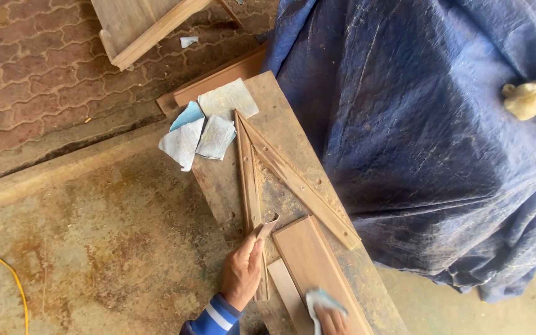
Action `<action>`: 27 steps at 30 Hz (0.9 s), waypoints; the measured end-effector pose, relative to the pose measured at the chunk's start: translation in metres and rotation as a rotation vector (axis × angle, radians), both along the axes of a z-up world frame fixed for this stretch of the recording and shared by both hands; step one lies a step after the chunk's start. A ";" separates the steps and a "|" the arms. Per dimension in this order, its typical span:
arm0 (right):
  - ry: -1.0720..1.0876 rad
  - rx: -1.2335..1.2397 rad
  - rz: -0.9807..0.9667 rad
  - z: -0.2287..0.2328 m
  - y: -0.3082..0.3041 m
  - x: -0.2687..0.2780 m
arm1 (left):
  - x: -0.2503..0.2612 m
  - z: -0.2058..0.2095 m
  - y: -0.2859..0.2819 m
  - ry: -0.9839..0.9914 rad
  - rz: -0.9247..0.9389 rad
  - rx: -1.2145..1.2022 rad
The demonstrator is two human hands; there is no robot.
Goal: Sanding long pieces of wood using a sanding block and sandpaper at a workbench.
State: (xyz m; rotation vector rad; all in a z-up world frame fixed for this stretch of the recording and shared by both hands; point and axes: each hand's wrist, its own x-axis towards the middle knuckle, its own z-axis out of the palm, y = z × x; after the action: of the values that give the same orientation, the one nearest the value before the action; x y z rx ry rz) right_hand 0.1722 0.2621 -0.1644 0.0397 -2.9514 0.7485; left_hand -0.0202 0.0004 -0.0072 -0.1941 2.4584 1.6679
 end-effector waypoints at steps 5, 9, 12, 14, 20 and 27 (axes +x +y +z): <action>0.018 -0.040 -0.059 0.013 -0.030 -0.020 | -0.002 -0.022 -0.011 0.011 -0.018 -0.006; -0.018 -0.059 0.024 0.092 -0.110 -0.151 | 0.001 -0.029 -0.010 -0.120 -0.029 -0.050; -0.083 -0.069 -0.021 0.092 -0.118 -0.160 | -0.001 -0.016 -0.007 0.071 -0.031 -0.019; 0.001 -0.018 0.049 0.108 -0.110 -0.141 | -0.004 -0.009 -0.004 0.153 -0.034 0.029; 0.183 -0.095 -0.042 0.038 -0.067 -0.037 | -0.002 -0.037 -0.013 0.016 -0.055 -0.003; -0.004 -0.099 0.000 0.101 -0.124 -0.168 | 0.001 -0.047 -0.011 -0.015 -0.011 -0.026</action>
State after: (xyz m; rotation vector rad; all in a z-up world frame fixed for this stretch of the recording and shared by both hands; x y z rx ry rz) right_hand 0.0043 0.1379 -0.0637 0.0309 -2.9136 0.8938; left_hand -0.0191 -0.0102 -0.0540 -0.1953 2.4669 1.6247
